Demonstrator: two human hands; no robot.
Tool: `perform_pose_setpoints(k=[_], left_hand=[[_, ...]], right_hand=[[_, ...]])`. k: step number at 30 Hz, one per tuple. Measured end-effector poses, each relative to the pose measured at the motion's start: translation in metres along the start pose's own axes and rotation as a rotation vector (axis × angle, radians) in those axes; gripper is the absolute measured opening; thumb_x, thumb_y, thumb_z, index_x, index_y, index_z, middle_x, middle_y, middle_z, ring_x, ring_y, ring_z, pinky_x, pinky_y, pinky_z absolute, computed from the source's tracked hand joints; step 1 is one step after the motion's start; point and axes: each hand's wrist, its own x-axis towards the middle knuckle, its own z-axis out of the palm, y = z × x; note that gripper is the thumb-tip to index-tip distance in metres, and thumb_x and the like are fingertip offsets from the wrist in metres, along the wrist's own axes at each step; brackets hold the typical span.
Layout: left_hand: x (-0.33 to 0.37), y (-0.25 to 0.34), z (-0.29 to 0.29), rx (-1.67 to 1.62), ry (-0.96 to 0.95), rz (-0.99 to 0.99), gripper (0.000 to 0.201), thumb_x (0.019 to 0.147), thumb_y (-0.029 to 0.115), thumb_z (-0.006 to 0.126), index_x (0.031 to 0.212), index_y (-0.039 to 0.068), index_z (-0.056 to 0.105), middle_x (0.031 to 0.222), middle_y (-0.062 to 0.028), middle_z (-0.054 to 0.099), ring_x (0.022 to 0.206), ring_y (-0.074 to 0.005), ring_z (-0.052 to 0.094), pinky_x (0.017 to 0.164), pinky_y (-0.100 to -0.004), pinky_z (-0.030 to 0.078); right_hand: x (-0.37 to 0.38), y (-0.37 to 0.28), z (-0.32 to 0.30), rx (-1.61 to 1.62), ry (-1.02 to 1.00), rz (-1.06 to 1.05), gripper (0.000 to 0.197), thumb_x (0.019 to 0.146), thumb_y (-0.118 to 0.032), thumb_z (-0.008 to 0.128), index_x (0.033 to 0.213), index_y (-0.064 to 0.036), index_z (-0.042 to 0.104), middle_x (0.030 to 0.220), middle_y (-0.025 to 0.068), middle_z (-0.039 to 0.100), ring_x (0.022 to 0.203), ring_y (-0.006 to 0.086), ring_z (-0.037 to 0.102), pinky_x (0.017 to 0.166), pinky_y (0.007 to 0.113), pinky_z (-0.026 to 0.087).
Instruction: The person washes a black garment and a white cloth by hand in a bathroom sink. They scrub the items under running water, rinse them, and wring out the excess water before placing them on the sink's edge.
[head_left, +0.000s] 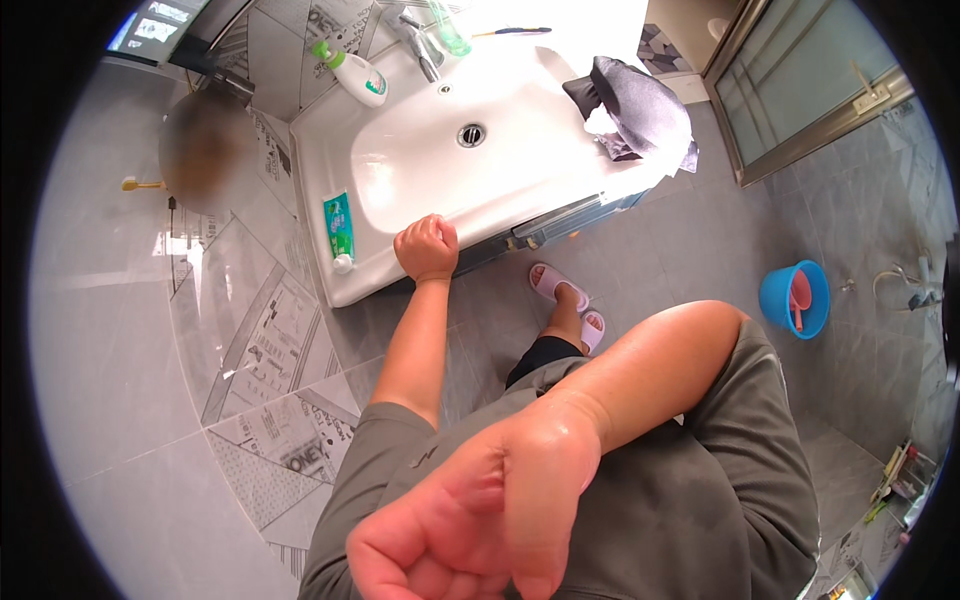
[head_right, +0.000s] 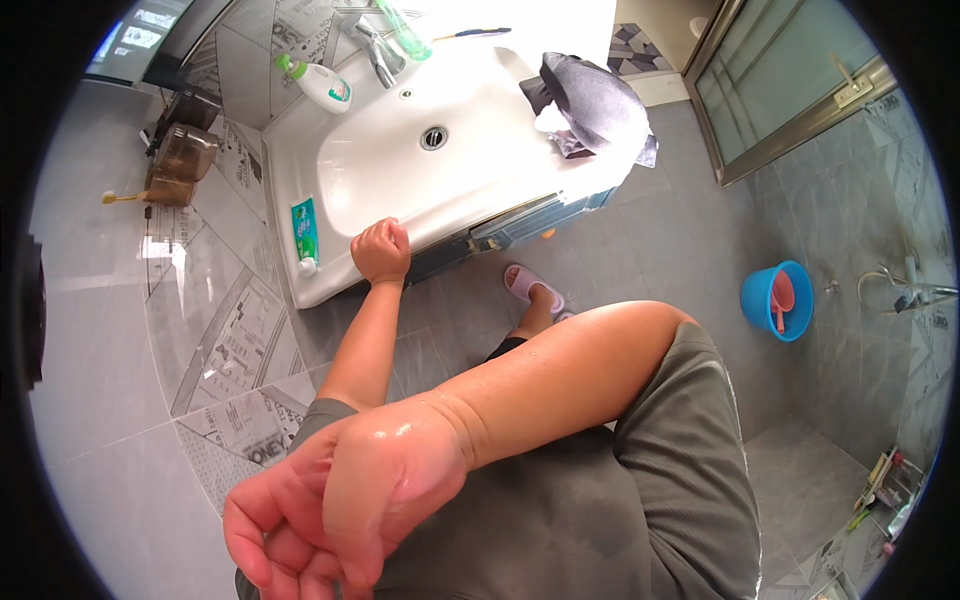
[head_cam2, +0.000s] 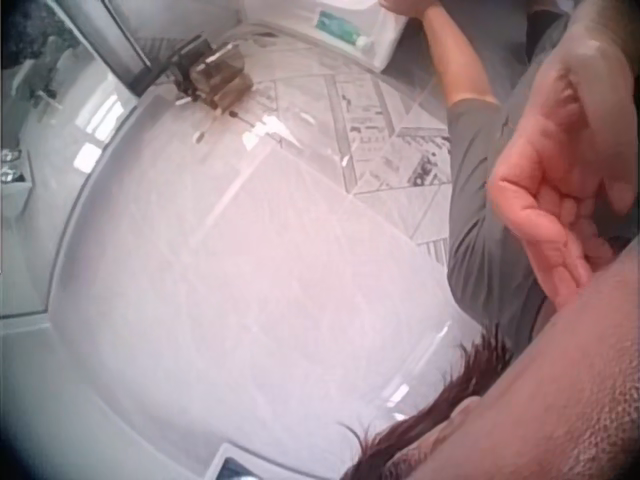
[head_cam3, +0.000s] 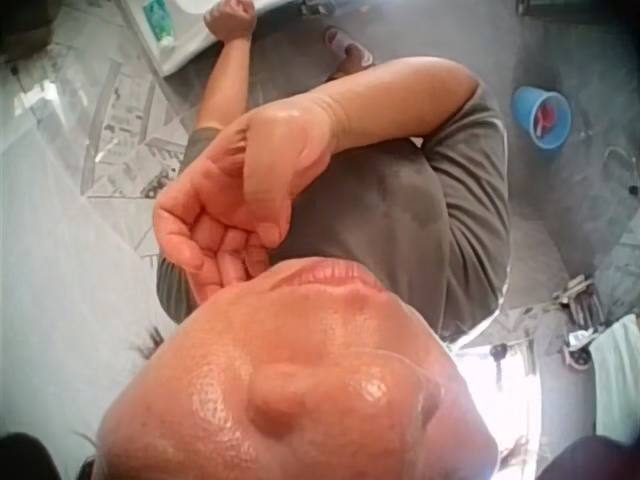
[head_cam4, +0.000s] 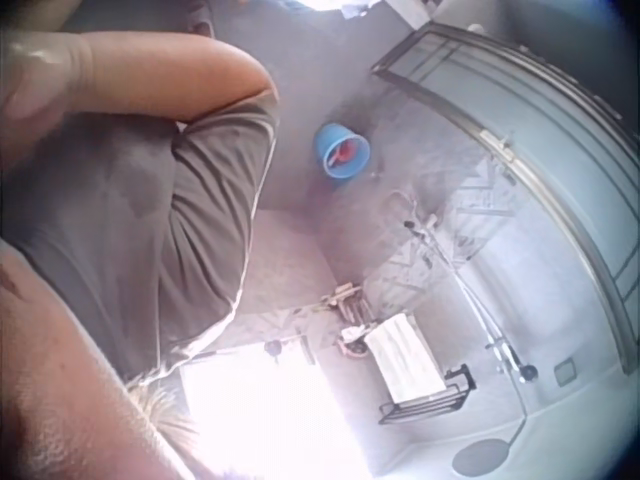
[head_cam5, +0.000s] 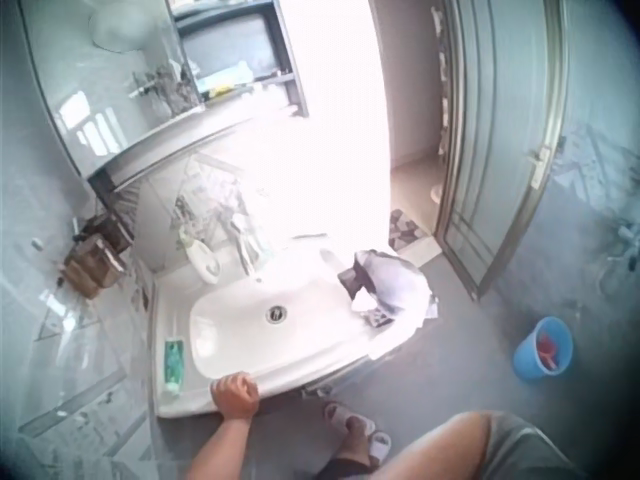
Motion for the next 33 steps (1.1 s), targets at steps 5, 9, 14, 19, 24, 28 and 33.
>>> perform_pose_setpoints(k=[5, 9, 14, 19, 24, 28, 33], left_hand=[[0.000, 0.001, 0.000, -0.005, 0.009, 0.017, 0.018, 0.081, 0.025, 0.051, 0.073, 0.013, 0.062, 0.077, -0.0002, 0.067, 0.078, -0.0199, 0.063, 0.076, -0.0357, 0.043], [0.000, 0.001, 0.001, -0.007, -0.006, 0.018, 0.018, 0.081, 0.025, 0.052, 0.073, 0.013, 0.062, 0.076, -0.0003, 0.066, 0.077, -0.0200, 0.063, 0.076, -0.0359, 0.043], [0.001, 0.000, 0.003, -0.026, 0.021, 0.001, 0.018, 0.080, 0.026, 0.052, 0.071, 0.014, 0.061, 0.075, -0.0007, 0.066, 0.077, -0.0202, 0.063, 0.075, -0.0362, 0.043], [0.004, 0.000, -0.002, -0.050, -0.030, -0.028, 0.018, 0.080, 0.027, 0.053, 0.073, 0.014, 0.064, 0.077, -0.0012, 0.067, 0.077, -0.0213, 0.063, 0.076, -0.0365, 0.043], [0.010, -0.002, -0.006, -0.290, -0.109, -0.266, 0.022, 0.084, 0.034, 0.058, 0.079, 0.015, 0.068, 0.081, -0.0050, 0.068, 0.078, -0.0250, 0.063, 0.072, -0.0402, 0.046], [0.067, 0.005, 0.002, -1.168, -0.170, -0.668, 0.045, 0.092, 0.049, 0.050, 0.101, 0.008, 0.068, 0.097, -0.0098, 0.070, 0.091, -0.0214, 0.065, 0.084, -0.0346, 0.046], [0.224, 0.036, -0.035, -1.982, -0.342, -0.894, 0.082, 0.092, 0.063, 0.036, 0.139, -0.003, 0.030, 0.136, -0.0227, 0.043, 0.124, -0.0308, 0.045, 0.104, -0.0478, 0.033]], right_hand=[[-0.001, 0.003, -0.023, -0.034, -0.186, -0.087, 0.046, 0.073, 0.005, 0.055, 0.117, 0.0003, 0.043, 0.121, 0.0249, 0.054, 0.107, 0.0281, 0.059, 0.087, 0.034, 0.047], [0.004, 0.001, -0.003, -0.049, -0.068, -0.127, 0.047, 0.073, 0.005, 0.054, 0.118, 0.0004, 0.043, 0.119, 0.0245, 0.056, 0.105, 0.0278, 0.060, 0.086, 0.034, 0.048], [0.000, -0.003, -0.008, -0.112, -0.114, -0.091, 0.048, 0.075, 0.003, 0.054, 0.122, 0.0010, 0.042, 0.124, 0.0245, 0.053, 0.110, 0.0278, 0.058, 0.088, 0.034, 0.047], [-0.038, -0.036, -0.004, -0.422, 0.148, -0.044, 0.030, 0.081, 0.003, 0.060, 0.109, 0.0023, 0.048, 0.098, 0.0142, 0.062, 0.092, 0.0222, 0.063, 0.074, 0.033, 0.048], [-0.120, -0.059, -0.009, -0.884, 0.880, -0.276, 0.020, 0.084, -0.006, 0.062, 0.101, -0.0027, 0.051, 0.099, 0.0146, 0.060, 0.094, 0.0230, 0.059, 0.083, 0.034, 0.046], [-0.185, -0.062, -0.004, -1.144, 1.388, -0.322, 0.017, 0.084, -0.009, 0.062, 0.098, -0.0063, 0.054, 0.101, 0.0085, 0.062, 0.098, 0.0158, 0.057, 0.083, 0.029, 0.044], [-0.210, -0.079, 0.011, -1.161, 1.644, -0.488, 0.014, 0.085, -0.010, 0.059, 0.098, -0.0081, 0.055, 0.100, 0.0069, 0.062, 0.097, 0.0173, 0.058, 0.083, 0.029, 0.044]])
